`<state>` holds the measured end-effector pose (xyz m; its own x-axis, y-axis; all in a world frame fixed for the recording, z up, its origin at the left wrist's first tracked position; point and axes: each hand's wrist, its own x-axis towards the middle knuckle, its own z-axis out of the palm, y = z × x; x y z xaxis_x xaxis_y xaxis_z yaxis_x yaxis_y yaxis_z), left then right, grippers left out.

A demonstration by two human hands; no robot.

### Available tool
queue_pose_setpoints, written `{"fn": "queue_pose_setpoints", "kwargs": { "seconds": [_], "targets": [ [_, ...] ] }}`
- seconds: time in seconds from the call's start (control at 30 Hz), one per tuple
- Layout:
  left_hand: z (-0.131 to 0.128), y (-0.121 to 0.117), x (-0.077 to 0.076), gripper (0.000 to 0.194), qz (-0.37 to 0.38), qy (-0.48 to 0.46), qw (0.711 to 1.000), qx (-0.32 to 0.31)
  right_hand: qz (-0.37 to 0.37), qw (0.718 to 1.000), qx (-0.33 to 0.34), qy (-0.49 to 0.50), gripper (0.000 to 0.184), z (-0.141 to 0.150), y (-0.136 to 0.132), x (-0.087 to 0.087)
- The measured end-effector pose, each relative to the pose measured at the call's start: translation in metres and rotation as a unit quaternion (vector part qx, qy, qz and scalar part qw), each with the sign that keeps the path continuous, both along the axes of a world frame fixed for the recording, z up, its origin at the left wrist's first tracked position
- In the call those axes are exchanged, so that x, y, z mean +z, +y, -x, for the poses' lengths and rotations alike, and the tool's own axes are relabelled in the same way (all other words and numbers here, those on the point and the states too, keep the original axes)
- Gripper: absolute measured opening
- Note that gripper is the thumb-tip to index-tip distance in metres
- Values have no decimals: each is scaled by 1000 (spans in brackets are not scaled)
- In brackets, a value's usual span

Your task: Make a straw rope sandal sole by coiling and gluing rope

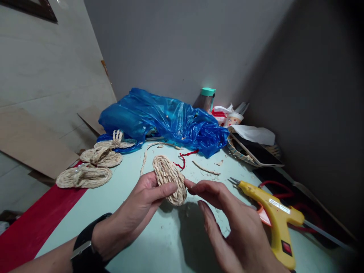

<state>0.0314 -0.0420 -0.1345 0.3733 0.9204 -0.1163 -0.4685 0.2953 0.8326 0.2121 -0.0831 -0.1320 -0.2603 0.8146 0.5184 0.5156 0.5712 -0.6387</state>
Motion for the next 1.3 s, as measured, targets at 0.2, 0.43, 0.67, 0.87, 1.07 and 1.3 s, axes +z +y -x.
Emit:
{"fn": "queue_pose_setpoints", "kwargs": {
  "seconds": [0.2, 0.43, 0.67, 0.87, 1.07, 1.3],
  "targets": [
    [-2, -2, 1, 20, -3, 12, 1000, -16, 26, 999, 9, 25, 22, -1, -1, 1],
    [-3, -2, -1, 21, 6, 19, 1000, -7, 5, 999, 17, 39, 23, 0, 1, 0],
    [-2, -3, 0, 14, 10, 7, 1000, -4, 48, 998, 17, 38, 17, 1, 2, 1],
    [-3, -3, -1, 14, 5, 12, 1000, -7, 41, 999, 16, 31, 18, 0, 3, 1],
    [-4, -2, -2, 17, -2, 20, 1000, -9, 50, 998, 22, 38, 15, -1, 1, 0],
    [-3, -2, 1, 26, 3, 3, 1000, -13, 87, 991, 41, 88, 9, -3, 2, 0]
  ]
}}
